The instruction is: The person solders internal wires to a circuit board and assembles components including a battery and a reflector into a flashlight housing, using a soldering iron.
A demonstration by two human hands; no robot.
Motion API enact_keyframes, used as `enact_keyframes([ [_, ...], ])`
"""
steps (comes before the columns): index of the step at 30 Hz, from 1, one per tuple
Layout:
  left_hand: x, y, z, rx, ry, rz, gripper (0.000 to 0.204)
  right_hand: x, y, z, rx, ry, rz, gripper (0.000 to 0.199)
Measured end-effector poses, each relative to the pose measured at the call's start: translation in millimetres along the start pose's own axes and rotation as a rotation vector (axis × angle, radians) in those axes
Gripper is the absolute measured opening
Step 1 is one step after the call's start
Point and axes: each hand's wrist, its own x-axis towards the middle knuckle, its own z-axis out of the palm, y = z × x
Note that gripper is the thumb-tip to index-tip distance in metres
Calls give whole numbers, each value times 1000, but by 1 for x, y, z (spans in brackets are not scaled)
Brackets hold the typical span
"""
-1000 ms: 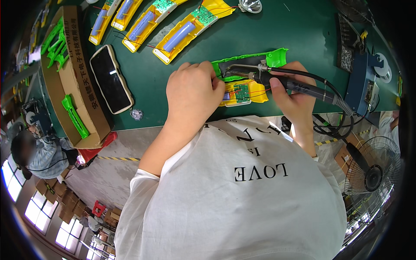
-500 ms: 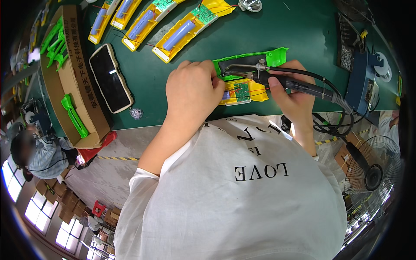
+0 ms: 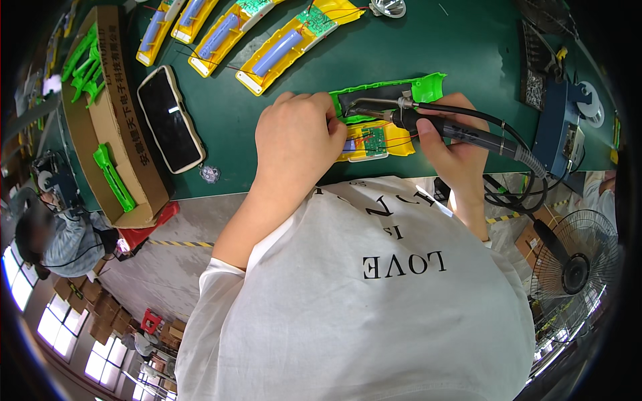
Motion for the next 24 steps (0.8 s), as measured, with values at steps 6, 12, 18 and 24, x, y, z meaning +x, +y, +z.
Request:
enact_keyframes([
  [6,0,1,0,9,1,-5,6,-1,0,0,1,0,7,14],
  [12,0,0,0,48,-9,-22,7,-1,-2,0,19,-5,20,14],
  [18,0,1,1,57,-3,-34,7,-1,-2,1,23,-14,22,14],
  [24,0,2,1,62,-8,-37,8,-1,-1,-1,27,-6,33,15],
])
